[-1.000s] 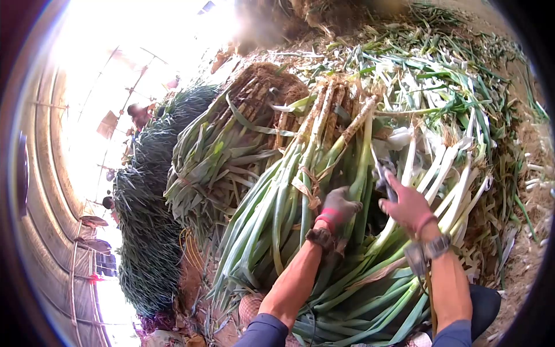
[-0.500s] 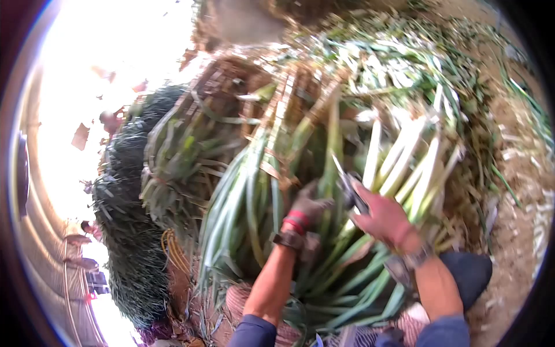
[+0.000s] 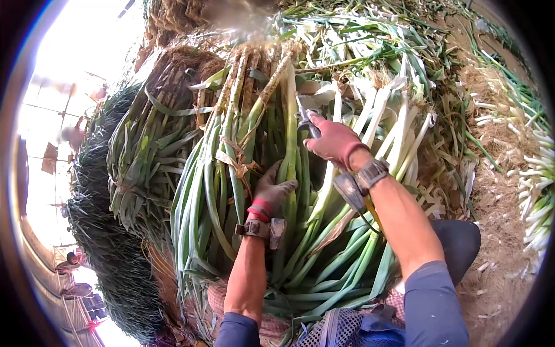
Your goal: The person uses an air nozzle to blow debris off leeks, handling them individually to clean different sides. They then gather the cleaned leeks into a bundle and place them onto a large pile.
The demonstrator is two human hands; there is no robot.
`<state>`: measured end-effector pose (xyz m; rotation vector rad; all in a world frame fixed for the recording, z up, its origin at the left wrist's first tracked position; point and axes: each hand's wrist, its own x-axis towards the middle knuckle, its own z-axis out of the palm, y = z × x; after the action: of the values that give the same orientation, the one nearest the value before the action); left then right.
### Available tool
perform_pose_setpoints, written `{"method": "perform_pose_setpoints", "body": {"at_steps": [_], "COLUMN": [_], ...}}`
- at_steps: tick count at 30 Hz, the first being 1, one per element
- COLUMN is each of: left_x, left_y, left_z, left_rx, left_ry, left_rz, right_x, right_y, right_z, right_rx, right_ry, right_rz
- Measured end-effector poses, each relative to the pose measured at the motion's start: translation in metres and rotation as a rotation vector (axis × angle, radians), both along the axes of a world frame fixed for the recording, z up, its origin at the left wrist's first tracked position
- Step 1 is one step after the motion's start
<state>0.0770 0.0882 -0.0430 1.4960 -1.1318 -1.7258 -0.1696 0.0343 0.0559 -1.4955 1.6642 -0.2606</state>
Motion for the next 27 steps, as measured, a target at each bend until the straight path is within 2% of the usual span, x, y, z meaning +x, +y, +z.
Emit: {"method": "perform_pose_setpoints", "body": {"at_steps": [1, 2, 6, 9, 12, 15, 18, 20, 24, 26, 27], "left_x": [0.001, 0.001, -0.003, -0.003, -0.003, -0.001, 0.001, 0.000, -0.005, -0.005, -0.005], "left_y": [0.000, 0.000, 0.002, 0.003, 0.005, 0.005, 0.003, 0.003, 0.005, 0.005, 0.005], "left_z": [-0.002, -0.003, 0.009, 0.016, 0.010, 0.014, 0.013, 0.012, 0.027, 0.024, 0.023], "left_rx": [-0.029, -0.026, -0.047, -0.029, -0.116, -0.157, -0.103, -0.114, -0.128, -0.130, -0.133], "left_ry": [-0.026, -0.021, -0.045, -0.070, -0.084, -0.152, -0.147, -0.132, -0.132, -0.083, -0.035], "left_rz": [-0.026, -0.029, -0.015, -0.007, -0.007, -0.040, -0.034, -0.029, -0.052, -0.048, -0.041], "right_x": [-0.003, -0.010, -0.020, -0.024, -0.018, -0.008, -0.004, -0.003, -0.002, 0.003, 0.003], "right_y": [0.011, 0.025, 0.103, 0.148, 0.160, 0.129, 0.089, 0.057, 0.003, -0.018, -0.029], "right_z": [0.004, -0.020, 0.023, 0.022, 0.013, 0.019, 0.004, 0.011, -0.014, 0.007, -0.006], "right_rx": [0.092, -0.042, 0.119, 0.156, 0.018, 0.067, -0.049, 0.070, -0.112, -0.054, -0.114], "right_ry": [-0.067, -0.043, -0.262, -0.136, -0.101, -0.049, 0.040, 0.064, 0.078, 0.111, 0.133], "right_rz": [-0.003, 0.059, 0.132, 0.266, 0.258, 0.184, 0.163, 0.124, 0.030, 0.012, -0.006]}}
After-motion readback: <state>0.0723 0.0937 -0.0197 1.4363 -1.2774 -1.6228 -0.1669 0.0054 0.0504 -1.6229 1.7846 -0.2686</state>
